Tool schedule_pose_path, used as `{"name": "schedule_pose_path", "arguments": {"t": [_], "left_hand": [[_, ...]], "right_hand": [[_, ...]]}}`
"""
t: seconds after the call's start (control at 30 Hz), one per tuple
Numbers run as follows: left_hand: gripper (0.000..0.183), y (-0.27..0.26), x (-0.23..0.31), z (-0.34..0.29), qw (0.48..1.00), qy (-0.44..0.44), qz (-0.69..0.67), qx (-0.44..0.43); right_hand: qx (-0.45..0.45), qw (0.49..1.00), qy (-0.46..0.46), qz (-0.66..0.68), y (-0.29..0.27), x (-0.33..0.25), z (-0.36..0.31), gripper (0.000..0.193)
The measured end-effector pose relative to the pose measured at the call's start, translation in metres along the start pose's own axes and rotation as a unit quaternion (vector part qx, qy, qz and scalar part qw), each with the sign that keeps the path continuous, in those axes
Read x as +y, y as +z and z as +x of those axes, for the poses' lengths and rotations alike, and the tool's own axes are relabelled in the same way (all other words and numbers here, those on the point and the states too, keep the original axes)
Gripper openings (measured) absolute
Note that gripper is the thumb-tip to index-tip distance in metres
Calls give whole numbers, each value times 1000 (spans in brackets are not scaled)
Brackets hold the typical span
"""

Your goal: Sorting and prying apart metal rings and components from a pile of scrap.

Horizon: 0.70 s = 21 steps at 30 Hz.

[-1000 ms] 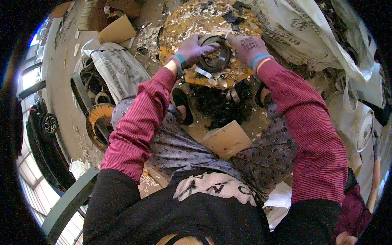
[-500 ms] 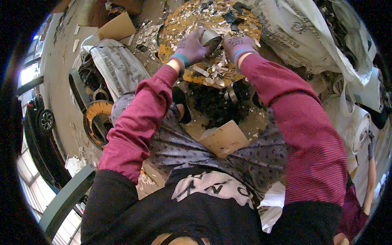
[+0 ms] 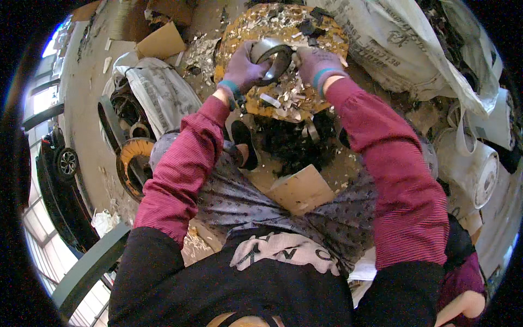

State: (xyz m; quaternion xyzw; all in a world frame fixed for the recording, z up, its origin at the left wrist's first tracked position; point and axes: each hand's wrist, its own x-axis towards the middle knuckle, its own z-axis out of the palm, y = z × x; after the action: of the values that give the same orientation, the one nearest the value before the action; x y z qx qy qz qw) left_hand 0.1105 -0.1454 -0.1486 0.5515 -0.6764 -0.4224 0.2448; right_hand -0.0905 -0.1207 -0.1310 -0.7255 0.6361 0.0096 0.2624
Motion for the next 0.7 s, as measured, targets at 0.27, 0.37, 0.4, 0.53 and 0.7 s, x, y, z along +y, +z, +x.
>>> {"name": "schedule_pose_path", "arguments": {"t": [0.27, 0.37, 0.4, 0.53, 0.7], "left_hand": [[60, 7, 36, -4, 978, 10, 209, -30], [64, 6, 33, 7, 967, -27, 234, -94], [61, 6, 27, 9, 971, -49, 211, -96], [47, 12, -3, 5, 972, -96, 205, -68], [43, 13, -9, -1, 990, -55, 126, 30]], "right_hand": [[10, 988, -11, -157, -10, -3, 0, 23], [3, 978, -64, -201, -22, -22, 1, 26], [-37, 973, -48, -223, -24, -26, 6, 27], [-106, 967, -10, -230, -19, -36, 16, 29], [-96, 973, -22, -210, -12, -24, 24, 27]]}}
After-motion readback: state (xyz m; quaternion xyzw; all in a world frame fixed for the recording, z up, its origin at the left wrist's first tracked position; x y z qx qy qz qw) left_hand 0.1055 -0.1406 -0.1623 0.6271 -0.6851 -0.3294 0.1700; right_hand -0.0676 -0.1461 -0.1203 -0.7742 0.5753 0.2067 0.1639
